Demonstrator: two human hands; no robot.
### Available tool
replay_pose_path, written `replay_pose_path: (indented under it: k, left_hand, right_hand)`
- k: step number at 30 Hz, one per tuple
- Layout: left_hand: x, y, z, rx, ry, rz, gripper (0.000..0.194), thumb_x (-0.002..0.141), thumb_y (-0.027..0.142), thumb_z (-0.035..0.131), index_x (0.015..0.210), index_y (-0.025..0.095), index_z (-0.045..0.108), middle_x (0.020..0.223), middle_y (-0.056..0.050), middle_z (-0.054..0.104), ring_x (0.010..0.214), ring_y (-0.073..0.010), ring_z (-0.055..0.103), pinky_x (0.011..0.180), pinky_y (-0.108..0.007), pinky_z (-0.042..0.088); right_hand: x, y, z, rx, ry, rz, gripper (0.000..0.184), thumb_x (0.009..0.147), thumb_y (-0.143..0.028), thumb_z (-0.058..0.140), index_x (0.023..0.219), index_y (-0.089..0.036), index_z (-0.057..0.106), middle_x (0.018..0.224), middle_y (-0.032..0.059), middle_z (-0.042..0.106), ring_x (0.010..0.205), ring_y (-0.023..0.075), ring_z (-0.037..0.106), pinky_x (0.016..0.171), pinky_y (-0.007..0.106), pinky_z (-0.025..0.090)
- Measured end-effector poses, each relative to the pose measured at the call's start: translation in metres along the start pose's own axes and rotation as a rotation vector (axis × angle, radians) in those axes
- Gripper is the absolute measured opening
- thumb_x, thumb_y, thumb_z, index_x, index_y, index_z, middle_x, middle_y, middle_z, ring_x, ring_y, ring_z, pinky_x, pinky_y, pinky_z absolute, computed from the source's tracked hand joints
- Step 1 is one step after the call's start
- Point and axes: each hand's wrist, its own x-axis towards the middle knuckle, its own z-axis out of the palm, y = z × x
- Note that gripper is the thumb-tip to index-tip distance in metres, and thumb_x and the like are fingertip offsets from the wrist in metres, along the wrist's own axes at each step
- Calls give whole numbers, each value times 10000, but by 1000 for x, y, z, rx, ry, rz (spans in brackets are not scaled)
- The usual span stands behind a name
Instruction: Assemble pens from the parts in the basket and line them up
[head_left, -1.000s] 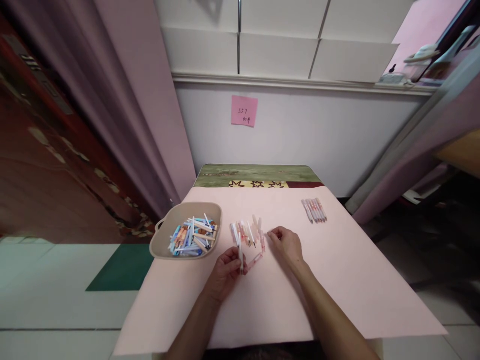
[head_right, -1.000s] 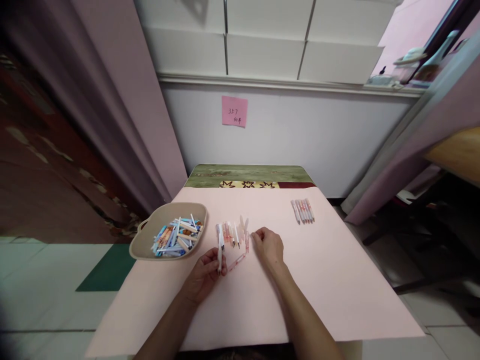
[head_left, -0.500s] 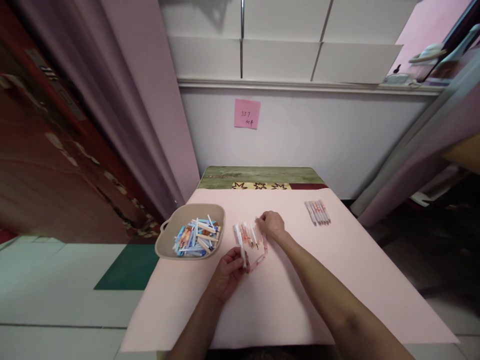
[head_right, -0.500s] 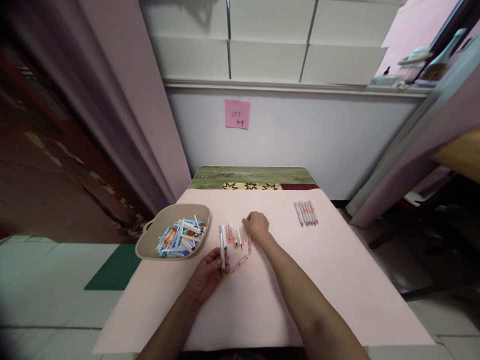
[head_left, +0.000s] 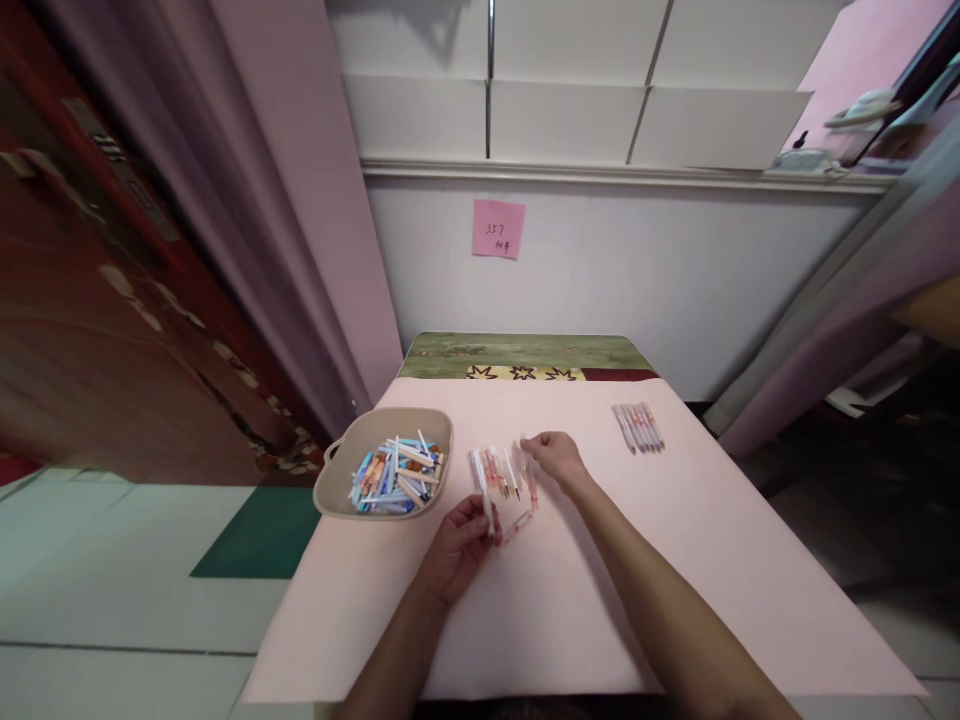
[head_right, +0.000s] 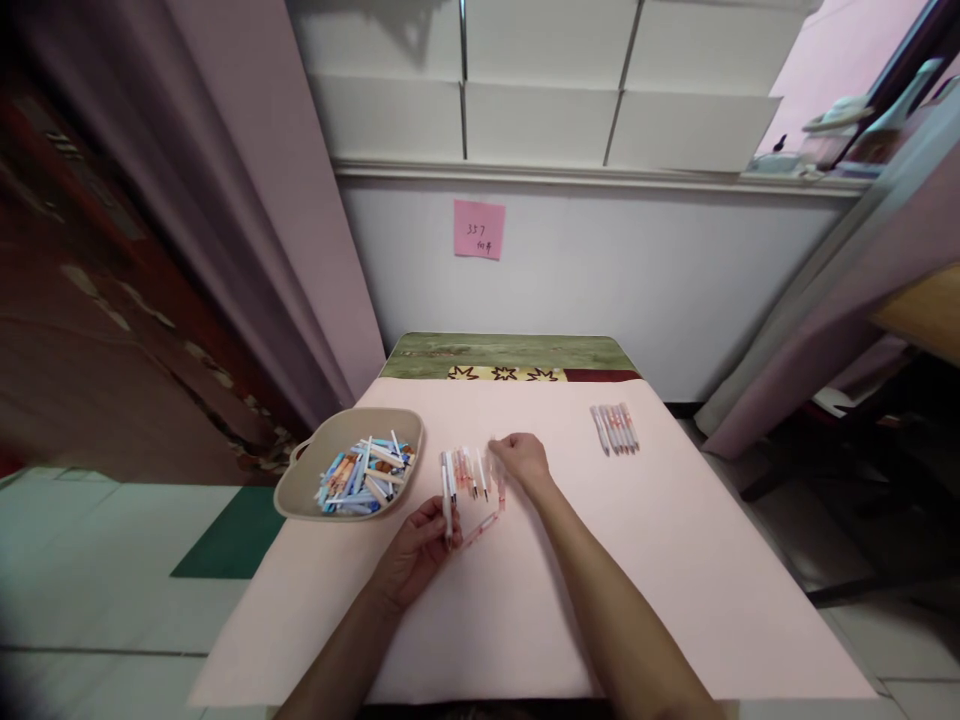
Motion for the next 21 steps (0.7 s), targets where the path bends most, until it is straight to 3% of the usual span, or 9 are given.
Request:
replay_pose_path:
  k: [4,7,14,21]
  left_hand:
    - [1,0,0,-18,0,2,194,695,130,738,867,132,648,770,-35,647,652,-111,595,649,-238,481]
    - [1,0,-1,-39,13,11,195,698,122,730,875,133,648,781,-33,650,664,-112,602,658,-236,486]
    - [0,1,-3,-43,8,17,185,705,142,727,871,135,647,771,-31,646,647,-103,602,642,-222,495]
    - [0,1,-3,-59,0,23,181,717,143,719,885,135,652,782,-30,642,661,-101,599,647,-218,496]
  right_hand:
    - [-42,14,15,108,-45,-18,359,759,-466,541,600,-165,654,539,-2,619,508,114,550,472,190,340]
    - [-56,18,20,154,-9,-13,334,748,-461,553,621,-171,661,554,-7,622,524,115,545,483,191,340]
    - [-46,27,1,184,94,34,374,759,-502,521,681,-170,677,609,17,648,560,143,562,512,217,370]
    - [-54,16,17,158,30,-10,347,740,-489,573,642,-174,683,561,-3,635,521,122,549,484,204,345]
